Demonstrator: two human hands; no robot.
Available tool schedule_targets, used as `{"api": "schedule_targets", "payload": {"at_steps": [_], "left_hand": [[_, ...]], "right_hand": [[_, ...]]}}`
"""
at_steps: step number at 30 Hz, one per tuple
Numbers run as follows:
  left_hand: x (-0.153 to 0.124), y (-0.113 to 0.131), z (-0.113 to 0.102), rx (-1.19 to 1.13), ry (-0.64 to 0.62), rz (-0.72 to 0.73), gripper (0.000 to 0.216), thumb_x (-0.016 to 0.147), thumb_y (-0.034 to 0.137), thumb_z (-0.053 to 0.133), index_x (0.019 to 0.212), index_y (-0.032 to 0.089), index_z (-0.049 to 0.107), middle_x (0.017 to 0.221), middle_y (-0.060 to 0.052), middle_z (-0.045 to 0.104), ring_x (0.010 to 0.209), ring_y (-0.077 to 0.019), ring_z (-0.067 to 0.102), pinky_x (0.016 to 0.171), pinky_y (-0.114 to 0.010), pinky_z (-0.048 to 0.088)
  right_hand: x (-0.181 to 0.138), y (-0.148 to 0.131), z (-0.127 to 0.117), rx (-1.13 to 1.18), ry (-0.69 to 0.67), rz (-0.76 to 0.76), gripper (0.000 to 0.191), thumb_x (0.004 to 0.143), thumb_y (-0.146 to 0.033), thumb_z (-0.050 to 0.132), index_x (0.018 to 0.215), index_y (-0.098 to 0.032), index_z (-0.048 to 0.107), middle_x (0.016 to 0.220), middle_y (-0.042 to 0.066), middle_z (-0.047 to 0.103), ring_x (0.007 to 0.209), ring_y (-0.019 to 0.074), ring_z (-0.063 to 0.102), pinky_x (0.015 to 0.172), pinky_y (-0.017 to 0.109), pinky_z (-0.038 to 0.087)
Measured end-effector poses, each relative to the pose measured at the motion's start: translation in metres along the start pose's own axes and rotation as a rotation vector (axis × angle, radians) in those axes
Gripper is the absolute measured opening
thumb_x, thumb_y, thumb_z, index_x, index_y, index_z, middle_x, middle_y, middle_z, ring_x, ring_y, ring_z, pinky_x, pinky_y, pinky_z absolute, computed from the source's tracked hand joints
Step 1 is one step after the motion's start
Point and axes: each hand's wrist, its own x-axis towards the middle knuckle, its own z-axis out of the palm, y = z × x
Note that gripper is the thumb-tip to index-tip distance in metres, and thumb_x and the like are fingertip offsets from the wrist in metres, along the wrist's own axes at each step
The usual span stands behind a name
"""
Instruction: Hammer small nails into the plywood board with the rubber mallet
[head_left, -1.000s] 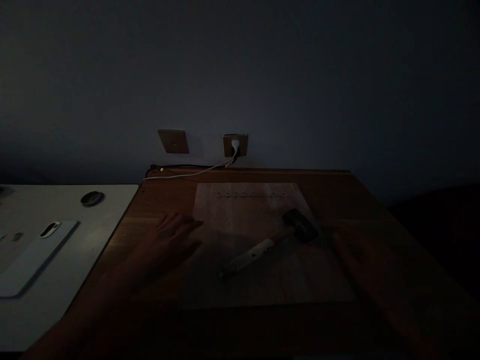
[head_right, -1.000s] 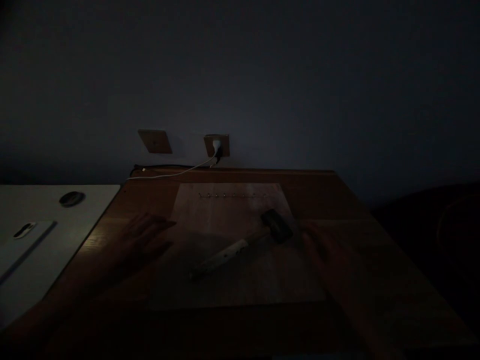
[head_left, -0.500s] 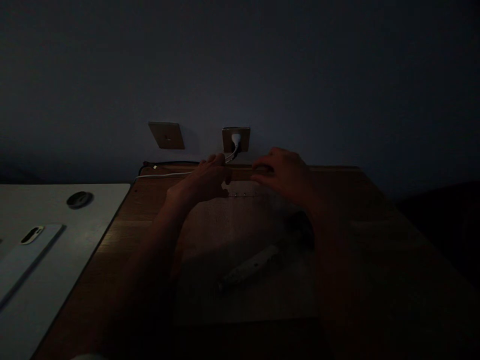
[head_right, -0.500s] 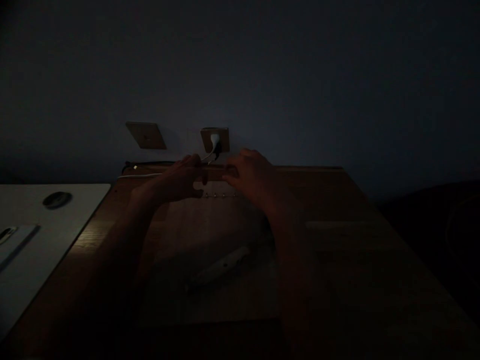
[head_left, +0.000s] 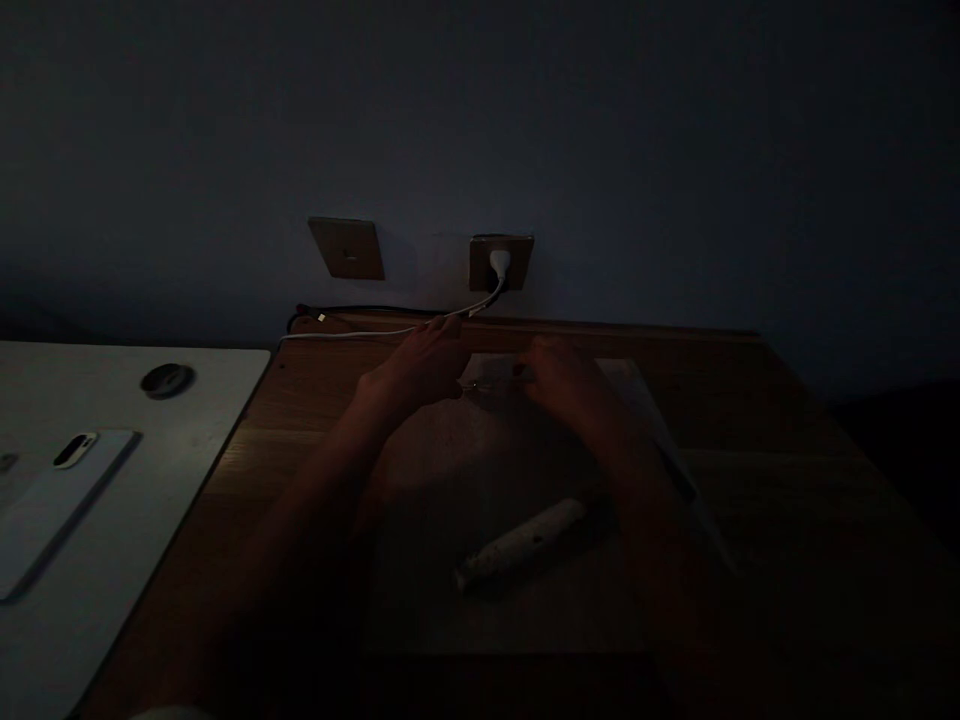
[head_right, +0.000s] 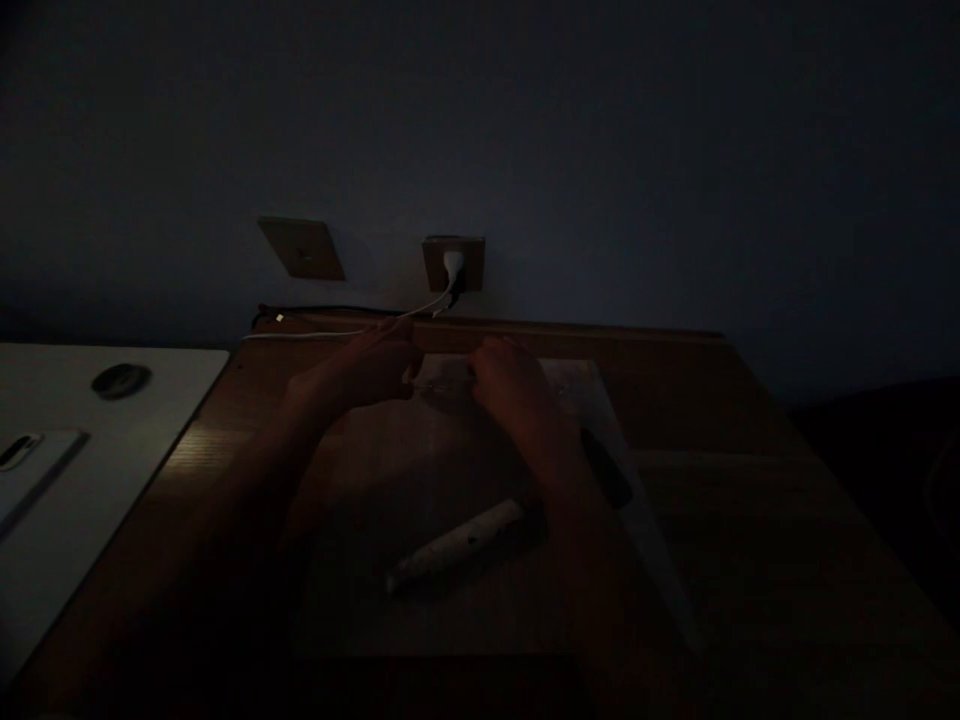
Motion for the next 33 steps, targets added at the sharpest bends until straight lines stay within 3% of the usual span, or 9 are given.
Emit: {"api": "schedule_targets", "payload": {"at_steps": [10,16,21,24,29,33], "left_hand": [[0.001,0.004,-0.006,0.025,0.15,0.045,0.012,0.082,0.021,0.077,0.092,0.014,0.077,0.117,-0.013,0.062,0.116,-0.0289,0.054,0.1,-0.041,0.046],[0.004,0.008,-0.007,-0.081,-0.032,0.133,0.017,0.084,0.014,0.069,0.095,0.018,0.081,0.108,-0.009,0.07,0.109,-0.0247,0.063,0.095,-0.034,0.048],[0.004,0.012,-0.009,-0.111,-0.089,0.125,0.021,0.087,0.013,0.065,0.096,0.021,0.082,0.109,-0.008,0.072,0.11,-0.0247,0.065,0.092,-0.033,0.049],[0.003,0.013,-0.009,-0.121,-0.093,0.114,0.019,0.087,0.016,0.068,0.1,0.021,0.081,0.111,-0.008,0.072,0.11,-0.0244,0.066,0.091,-0.032,0.05],[0.005,0.011,-0.005,-0.125,0.007,0.117,0.024,0.088,0.015,0.068,0.11,0.018,0.076,0.118,-0.009,0.071,0.109,-0.024,0.068,0.09,-0.032,0.051],[0.009,0.011,0.0,-0.11,-0.035,0.083,0.023,0.088,0.011,0.064,0.106,0.017,0.076,0.114,-0.009,0.075,0.106,-0.0235,0.071,0.088,-0.03,0.052]], "right_hand": [[0.001,-0.002,0.005,-0.055,-0.009,-0.066,0.022,0.094,-0.013,0.058,0.1,-0.015,0.079,0.107,0.015,0.073,0.108,0.0288,0.065,0.095,0.038,0.045],[0.002,-0.003,0.007,-0.006,-0.033,-0.058,0.026,0.093,-0.009,0.056,0.106,-0.013,0.077,0.111,0.015,0.074,0.107,0.0269,0.066,0.092,0.035,0.047],[0.001,-0.006,0.006,-0.017,-0.07,-0.038,0.031,0.097,-0.01,0.05,0.106,-0.015,0.079,0.106,0.015,0.077,0.102,0.0268,0.068,0.088,0.035,0.047],[0.002,-0.008,0.003,0.02,-0.055,-0.047,0.03,0.097,-0.009,0.05,0.107,-0.013,0.077,0.107,0.015,0.078,0.103,0.0269,0.069,0.088,0.035,0.047],[0.006,-0.012,0.007,0.151,-0.065,-0.054,0.027,0.096,-0.008,0.054,0.112,-0.013,0.074,0.113,0.015,0.075,0.108,0.0235,0.068,0.092,0.03,0.046],[0.005,-0.019,0.013,0.209,-0.094,-0.026,0.03,0.099,-0.01,0.049,0.113,-0.014,0.076,0.12,0.016,0.074,0.112,0.0232,0.067,0.095,0.029,0.046]]}}
